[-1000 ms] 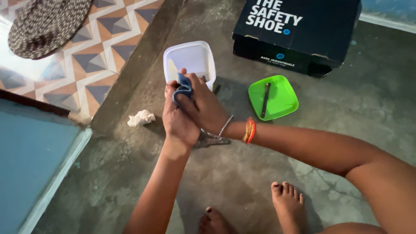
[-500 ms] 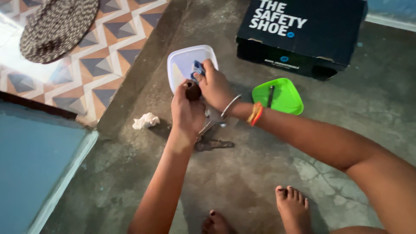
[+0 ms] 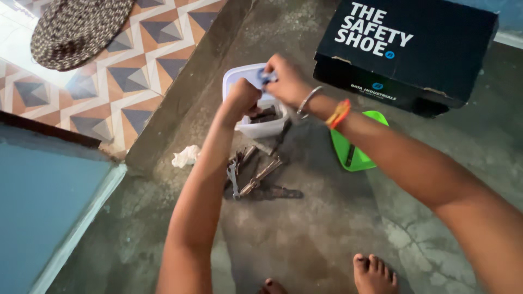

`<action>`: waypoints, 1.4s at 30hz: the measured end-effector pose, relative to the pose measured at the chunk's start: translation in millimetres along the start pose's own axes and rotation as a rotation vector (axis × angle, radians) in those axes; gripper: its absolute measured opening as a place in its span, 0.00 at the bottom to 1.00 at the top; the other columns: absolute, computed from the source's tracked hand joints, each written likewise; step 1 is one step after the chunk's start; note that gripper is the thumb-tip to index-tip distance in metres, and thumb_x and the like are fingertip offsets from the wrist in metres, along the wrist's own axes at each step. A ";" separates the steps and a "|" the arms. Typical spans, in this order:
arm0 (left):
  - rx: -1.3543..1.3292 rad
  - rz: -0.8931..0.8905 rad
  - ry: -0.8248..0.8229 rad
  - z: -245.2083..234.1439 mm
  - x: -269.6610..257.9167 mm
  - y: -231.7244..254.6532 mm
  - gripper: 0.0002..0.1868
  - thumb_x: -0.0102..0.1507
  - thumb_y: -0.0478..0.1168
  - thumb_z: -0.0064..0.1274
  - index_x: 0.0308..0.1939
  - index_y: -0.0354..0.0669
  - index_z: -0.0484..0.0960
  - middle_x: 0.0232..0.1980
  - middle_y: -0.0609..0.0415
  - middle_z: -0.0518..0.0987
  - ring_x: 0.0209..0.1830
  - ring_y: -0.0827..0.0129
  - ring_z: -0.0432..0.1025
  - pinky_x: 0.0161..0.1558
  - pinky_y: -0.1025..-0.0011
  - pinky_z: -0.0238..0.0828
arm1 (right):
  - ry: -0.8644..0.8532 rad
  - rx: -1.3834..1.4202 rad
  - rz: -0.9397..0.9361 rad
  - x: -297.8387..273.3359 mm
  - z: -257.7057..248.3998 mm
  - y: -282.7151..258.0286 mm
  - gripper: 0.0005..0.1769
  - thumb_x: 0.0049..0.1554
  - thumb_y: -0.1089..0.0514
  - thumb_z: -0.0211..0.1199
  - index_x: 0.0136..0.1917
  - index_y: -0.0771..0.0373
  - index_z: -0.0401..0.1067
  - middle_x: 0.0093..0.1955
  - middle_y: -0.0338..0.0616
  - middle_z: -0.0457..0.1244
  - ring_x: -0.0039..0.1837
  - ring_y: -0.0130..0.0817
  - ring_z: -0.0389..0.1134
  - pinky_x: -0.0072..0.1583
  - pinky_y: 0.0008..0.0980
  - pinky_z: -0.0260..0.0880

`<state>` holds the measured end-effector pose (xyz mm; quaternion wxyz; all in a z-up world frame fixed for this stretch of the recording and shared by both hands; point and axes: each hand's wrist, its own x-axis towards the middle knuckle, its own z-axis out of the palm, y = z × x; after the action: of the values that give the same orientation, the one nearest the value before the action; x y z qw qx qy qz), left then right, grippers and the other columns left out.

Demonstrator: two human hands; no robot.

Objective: The person cleans various metal hardware parts using a cloth. They pick up each item from a pile on the floor, wipe it, and place it into a white plastic container. The process is repeated for multiple items.

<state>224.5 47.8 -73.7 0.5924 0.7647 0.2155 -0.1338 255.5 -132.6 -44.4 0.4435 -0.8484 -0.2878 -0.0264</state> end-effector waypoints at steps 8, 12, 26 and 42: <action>0.255 0.018 0.101 15.2 82.1 -64.4 0.05 0.64 0.34 0.51 0.34 0.34 0.76 0.28 0.50 0.77 0.30 0.57 0.76 0.27 0.61 0.74 | -0.253 -0.234 0.252 32.9 71.4 46.1 0.14 0.49 0.60 0.67 0.48 0.68 0.78 0.48 0.65 0.69 0.55 0.58 0.72 0.56 0.50 0.72; 0.219 0.143 0.122 7.1 114.2 -109.5 0.05 0.63 0.34 0.52 0.35 0.34 0.77 0.30 0.50 0.78 0.32 0.59 0.75 0.30 0.62 0.74 | -0.354 -0.248 0.202 35.0 71.1 38.0 0.18 0.48 0.54 0.71 0.46 0.70 0.78 0.46 0.68 0.68 0.53 0.58 0.73 0.55 0.49 0.73; -0.200 0.361 0.054 -6.6 159.7 -158.9 0.08 0.61 0.36 0.55 0.42 0.35 0.80 0.38 0.52 0.81 0.40 0.66 0.74 0.38 0.65 0.73 | -0.277 -0.165 0.159 16.2 50.5 2.5 0.10 0.53 0.64 0.60 0.48 0.70 0.75 0.43 0.67 0.68 0.51 0.60 0.72 0.53 0.50 0.73; -0.722 0.025 -0.168 -5.6 180.1 -156.2 0.10 0.66 0.44 0.53 0.43 0.41 0.80 0.36 0.54 0.79 0.35 0.66 0.74 0.33 0.66 0.70 | -0.181 -0.133 0.050 -0.2 31.1 -17.0 0.10 0.58 0.65 0.51 0.48 0.71 0.72 0.44 0.67 0.68 0.51 0.59 0.72 0.53 0.50 0.72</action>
<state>304.9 116.1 -287.6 0.8413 0.4952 0.1900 -0.1040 240.0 -101.3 -50.8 0.3590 -0.8818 -0.3030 0.0426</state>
